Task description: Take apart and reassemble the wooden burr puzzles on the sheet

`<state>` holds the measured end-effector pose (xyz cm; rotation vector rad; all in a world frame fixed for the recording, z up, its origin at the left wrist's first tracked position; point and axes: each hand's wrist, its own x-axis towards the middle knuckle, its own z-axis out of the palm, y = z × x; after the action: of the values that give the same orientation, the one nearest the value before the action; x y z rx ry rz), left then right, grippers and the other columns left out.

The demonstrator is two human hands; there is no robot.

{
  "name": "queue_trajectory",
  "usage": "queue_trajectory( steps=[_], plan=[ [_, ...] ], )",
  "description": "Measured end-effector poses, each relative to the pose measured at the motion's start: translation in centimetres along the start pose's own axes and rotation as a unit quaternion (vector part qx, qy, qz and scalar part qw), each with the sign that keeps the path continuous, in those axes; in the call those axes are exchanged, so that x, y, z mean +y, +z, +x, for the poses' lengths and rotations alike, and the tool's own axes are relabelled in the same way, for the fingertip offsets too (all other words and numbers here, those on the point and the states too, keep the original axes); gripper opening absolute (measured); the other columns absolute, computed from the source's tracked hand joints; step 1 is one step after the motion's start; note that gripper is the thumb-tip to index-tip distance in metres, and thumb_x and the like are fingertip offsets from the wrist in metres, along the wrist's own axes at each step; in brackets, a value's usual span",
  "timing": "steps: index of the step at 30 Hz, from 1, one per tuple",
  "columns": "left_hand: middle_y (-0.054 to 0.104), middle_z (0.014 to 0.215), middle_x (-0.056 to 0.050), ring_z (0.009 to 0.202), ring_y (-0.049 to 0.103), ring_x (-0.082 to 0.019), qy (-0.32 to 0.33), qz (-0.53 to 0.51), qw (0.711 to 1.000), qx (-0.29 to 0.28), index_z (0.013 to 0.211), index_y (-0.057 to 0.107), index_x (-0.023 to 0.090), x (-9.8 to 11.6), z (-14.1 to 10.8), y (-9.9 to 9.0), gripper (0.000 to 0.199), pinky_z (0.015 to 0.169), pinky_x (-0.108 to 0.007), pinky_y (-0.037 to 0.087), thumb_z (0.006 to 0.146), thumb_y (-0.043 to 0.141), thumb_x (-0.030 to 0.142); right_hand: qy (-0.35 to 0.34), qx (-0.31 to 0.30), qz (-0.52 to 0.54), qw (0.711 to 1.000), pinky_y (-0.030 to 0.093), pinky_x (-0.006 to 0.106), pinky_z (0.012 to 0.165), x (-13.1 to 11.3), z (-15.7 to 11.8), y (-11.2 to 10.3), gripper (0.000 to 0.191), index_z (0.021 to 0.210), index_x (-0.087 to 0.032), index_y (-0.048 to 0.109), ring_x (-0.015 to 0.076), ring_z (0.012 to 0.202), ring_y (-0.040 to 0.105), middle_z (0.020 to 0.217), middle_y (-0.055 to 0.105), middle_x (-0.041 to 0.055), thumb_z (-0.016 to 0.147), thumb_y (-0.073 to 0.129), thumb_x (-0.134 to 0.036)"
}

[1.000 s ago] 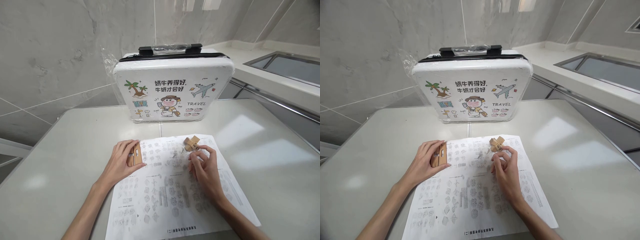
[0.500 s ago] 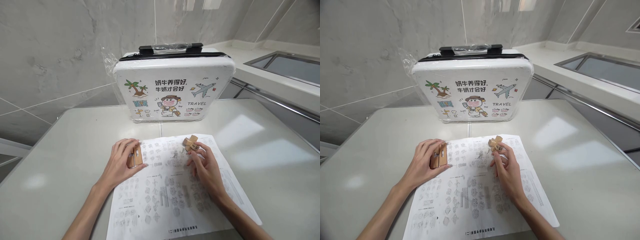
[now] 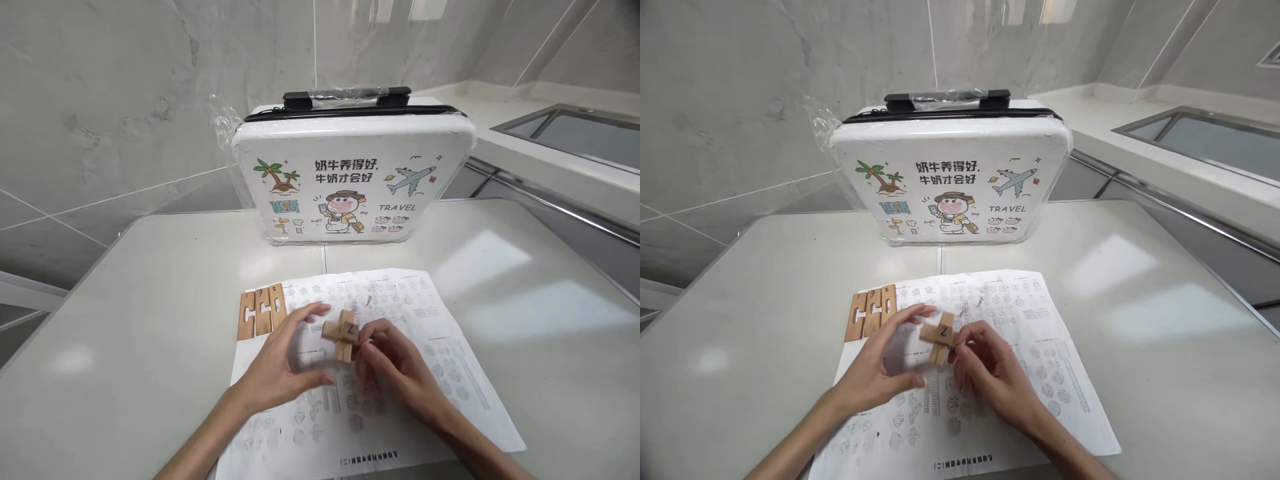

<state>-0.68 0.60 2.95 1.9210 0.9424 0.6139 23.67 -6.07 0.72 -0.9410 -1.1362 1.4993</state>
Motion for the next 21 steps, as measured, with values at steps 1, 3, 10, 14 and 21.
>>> queue_trajectory(
  steps=[1, 3, 10, 14, 21],
  plan=[
    [0.060, 0.157, -0.010, 0.139, 0.061, -0.035, -0.012, -0.044, 0.999, -0.028, 0.161, 0.044, 0.039, 0.3, -0.1, 0.3, 0.098, 0.115, -0.050, 0.050, 0.079, 0.089, 0.066, 0.018, -0.033, 0.024, 0.999, 0.044, 0.021, 0.048, 0.0, -0.2, 0.3, 0.022, 0.107, -0.025, 0.056, 0.0098, 0.051, 0.056, 0.072, 0.066, -0.0024, 0.112, 0.058, -0.047],
    [0.066, 0.149, -0.008, 0.133, 0.065, -0.034, -0.029, -0.108, 0.991, -0.072, 0.155, 0.054, 0.037, 0.8, -0.1, 0.5, 0.091, 0.111, -0.046, 0.054, 0.076, 0.093, 0.061, 0.053, -0.076, 0.062, 0.994, 0.045, 0.020, 0.048, -0.1, -0.4, 0.8, 0.025, 0.106, -0.026, 0.052, 0.0104, 0.054, 0.062, 0.079, 0.068, -0.0013, 0.110, 0.060, -0.048],
    [0.074, 0.143, -0.004, 0.129, 0.071, -0.032, -0.002, -0.130, 0.990, -0.047, 0.141, 0.069, 0.035, 0.9, -0.1, 0.7, 0.084, 0.112, -0.041, 0.054, 0.064, 0.101, 0.031, 0.102, -0.136, 0.057, 0.984, 0.050, 0.021, 0.054, -0.9, 0.1, 0.2, 0.028, 0.116, -0.024, 0.058, 0.0149, 0.072, 0.070, 0.091, 0.068, 0.0022, 0.111, 0.057, -0.052],
    [0.075, 0.142, -0.004, 0.127, 0.073, -0.032, 0.017, -0.125, 0.990, -0.056, 0.139, 0.071, 0.034, 1.1, -0.1, 0.9, 0.086, 0.111, -0.039, 0.055, 0.059, 0.100, 0.023, 0.121, -0.180, 0.024, 0.976, 0.051, 0.023, 0.055, -0.9, 0.3, -0.5, 0.033, 0.113, -0.021, 0.066, 0.0139, 0.067, 0.064, 0.087, 0.069, 0.0033, 0.107, 0.063, -0.053],
    [0.082, 0.125, -0.004, 0.111, 0.079, -0.030, -0.001, -0.118, 0.992, -0.043, 0.134, 0.074, 0.032, 1.4, -0.1, 1.2, 0.077, 0.102, -0.038, 0.060, 0.061, 0.101, 0.033, 0.083, -0.134, -0.085, 0.984, 0.052, 0.029, 0.069, -1.0, 0.0, -0.2, 0.023, 0.111, -0.023, 0.068, 0.0163, 0.070, 0.063, 0.084, 0.069, 0.0009, 0.107, 0.063, -0.045]
  ],
)
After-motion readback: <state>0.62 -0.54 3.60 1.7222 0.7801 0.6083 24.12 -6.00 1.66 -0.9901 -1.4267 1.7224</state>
